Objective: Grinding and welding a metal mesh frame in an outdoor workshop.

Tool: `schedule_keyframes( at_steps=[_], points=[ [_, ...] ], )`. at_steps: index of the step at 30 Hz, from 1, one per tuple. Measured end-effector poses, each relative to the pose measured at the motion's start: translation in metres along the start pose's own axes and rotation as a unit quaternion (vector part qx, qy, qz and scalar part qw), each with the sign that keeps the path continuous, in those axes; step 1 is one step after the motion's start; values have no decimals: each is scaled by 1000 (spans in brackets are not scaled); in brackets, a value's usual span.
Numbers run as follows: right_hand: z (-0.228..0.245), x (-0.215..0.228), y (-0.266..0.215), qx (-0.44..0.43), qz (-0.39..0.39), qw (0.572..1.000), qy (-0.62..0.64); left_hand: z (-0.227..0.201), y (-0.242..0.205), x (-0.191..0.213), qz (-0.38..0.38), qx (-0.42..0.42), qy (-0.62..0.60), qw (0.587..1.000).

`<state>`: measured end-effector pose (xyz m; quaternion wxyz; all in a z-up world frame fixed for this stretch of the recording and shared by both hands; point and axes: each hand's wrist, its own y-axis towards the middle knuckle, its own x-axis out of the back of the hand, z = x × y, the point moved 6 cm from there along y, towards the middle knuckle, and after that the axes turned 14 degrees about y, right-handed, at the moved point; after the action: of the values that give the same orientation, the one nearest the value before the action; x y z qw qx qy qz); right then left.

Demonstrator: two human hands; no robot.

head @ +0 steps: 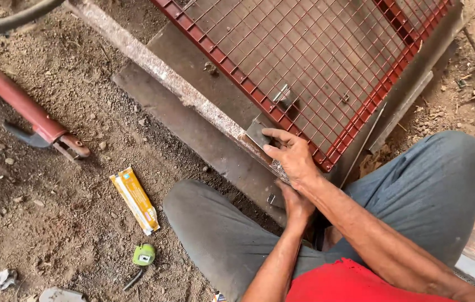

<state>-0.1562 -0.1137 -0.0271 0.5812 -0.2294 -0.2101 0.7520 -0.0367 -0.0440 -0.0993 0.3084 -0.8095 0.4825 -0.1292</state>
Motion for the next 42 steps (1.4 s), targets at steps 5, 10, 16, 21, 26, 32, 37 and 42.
schedule_keyframes(
  at_steps=[5, 10, 16, 21, 26, 32, 37, 42],
  points=[
    [-3, 5, 4, 3, -20, 1000, -17, -9, 0, 5, -12, -19, 30, 999],
    [-1, 4, 4, -5, -18, 1000, -4, -19, -3, 11, -16, 10, 37, 999],
    [6, 0, 3, -3, -10, 1000, -27, -6, -2, 8, -5, 31, 55, 998],
    [12, -6, 0, -12, -2, 999, -53, -11, -6, 13, 36, 106, 104, 988],
    [13, -8, -1, -18, -26, 995, -91, 9, -7, 12, 53, 136, 151, 978],
    [11, -10, -3, 7, -9, 997, -80, 11, -10, 14, 50, 123, 159, 978],
    [8, -11, -1, 12, -2, 999, -37, -3, -10, 19, 68, 165, 135, 975],
    [8, -12, 1, 2, -5, 999, -47, -3, -10, 21, 44, 147, 128, 980]
  ],
)
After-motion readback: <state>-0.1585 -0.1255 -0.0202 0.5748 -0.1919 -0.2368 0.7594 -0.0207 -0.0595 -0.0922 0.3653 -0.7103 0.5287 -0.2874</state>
